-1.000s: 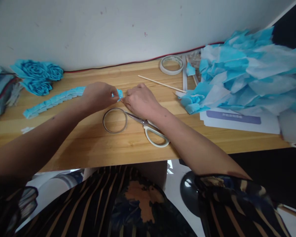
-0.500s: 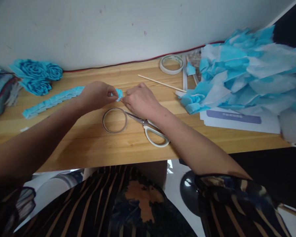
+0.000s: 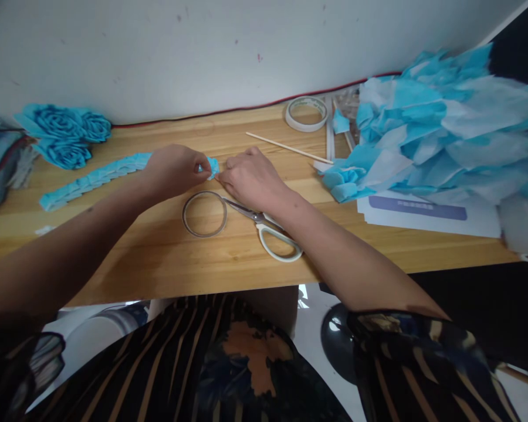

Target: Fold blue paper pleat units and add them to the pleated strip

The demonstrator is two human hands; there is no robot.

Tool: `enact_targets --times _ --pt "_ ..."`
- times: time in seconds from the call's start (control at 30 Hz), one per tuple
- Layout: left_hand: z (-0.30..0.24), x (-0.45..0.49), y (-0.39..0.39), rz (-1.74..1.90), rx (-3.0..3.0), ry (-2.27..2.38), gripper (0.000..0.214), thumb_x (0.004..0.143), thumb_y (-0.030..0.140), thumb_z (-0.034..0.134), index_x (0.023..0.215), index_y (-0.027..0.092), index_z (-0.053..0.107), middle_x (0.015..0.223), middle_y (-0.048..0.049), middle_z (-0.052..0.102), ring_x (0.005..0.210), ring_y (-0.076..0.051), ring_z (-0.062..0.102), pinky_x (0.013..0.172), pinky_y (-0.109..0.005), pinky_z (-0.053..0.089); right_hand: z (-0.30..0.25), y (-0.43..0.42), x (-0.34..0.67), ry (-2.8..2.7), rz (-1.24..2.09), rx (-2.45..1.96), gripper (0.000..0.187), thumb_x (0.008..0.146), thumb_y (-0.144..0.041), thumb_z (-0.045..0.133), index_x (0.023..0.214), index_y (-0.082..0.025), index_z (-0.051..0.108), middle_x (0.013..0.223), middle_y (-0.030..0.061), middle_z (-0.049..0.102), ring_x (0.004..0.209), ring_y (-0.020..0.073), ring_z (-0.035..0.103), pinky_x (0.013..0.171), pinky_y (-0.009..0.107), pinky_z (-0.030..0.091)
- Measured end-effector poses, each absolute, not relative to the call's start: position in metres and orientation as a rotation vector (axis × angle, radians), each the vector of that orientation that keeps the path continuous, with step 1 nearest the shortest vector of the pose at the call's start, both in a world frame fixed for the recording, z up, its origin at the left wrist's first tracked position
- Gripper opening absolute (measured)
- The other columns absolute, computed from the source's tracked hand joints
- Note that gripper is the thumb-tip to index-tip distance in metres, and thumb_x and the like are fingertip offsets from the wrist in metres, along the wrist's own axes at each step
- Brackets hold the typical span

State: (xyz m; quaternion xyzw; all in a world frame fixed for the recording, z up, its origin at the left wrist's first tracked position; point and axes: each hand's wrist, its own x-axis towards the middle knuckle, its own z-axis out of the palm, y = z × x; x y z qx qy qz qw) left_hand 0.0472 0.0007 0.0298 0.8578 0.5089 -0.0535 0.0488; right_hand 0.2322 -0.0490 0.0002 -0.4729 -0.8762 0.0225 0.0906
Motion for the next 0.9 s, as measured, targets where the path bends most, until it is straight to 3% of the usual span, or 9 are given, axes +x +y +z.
enact_targets --times 0.23,0.47,0.6,0.9 --pt "0.027 0.048 -0.003 -0.199 2.638 1.553 0.035 0.092 0.030 0.049 0.105 0.017 0.079 0.099 -0.0142 0.077 0.096 -0.031 0.071 0.078 -0.036 0.045 0.001 -0.050 0.232 -2.604 0.056 -1.413 0.039 0.106 -0.026 0.042 0.103 -0.021 0.082 0.088 0.0079 0.073 0.084 0.0220 0.058 0.084 0.040 0.026" --pt "0.028 0.044 -0.010 -0.141 2.639 1.545 0.030 0.089 0.027 0.051 0.098 0.022 0.079 0.095 -0.0083 0.079 0.090 -0.025 0.071 0.074 -0.032 0.044 -0.002 -0.050 0.236 -2.513 0.115 -1.300 0.039 0.104 -0.027 0.042 0.093 -0.022 0.079 0.087 0.0063 0.072 0.083 0.0218 0.057 0.090 0.040 0.031" --pt "0.035 0.037 -0.017 -0.110 2.602 1.477 0.029 0.089 0.025 0.052 0.095 0.023 0.080 0.089 -0.0069 0.078 0.081 -0.022 0.068 0.071 -0.032 0.042 -0.003 -0.047 0.241 -2.372 0.245 -1.244 0.034 0.099 -0.024 0.045 0.101 -0.024 0.079 0.091 0.0044 0.074 0.085 0.0211 0.059 0.089 0.038 0.035" --pt "0.040 0.011 -0.014 0.186 2.489 1.520 0.040 0.102 0.038 0.045 0.119 0.026 0.079 0.093 -0.0059 0.080 0.082 -0.020 0.067 0.073 -0.032 0.043 -0.006 -0.044 0.245 -2.141 0.404 -1.361 0.038 0.099 -0.024 0.046 0.115 -0.024 0.080 0.100 0.0070 0.078 0.090 0.0219 0.066 0.084 0.036 0.045"
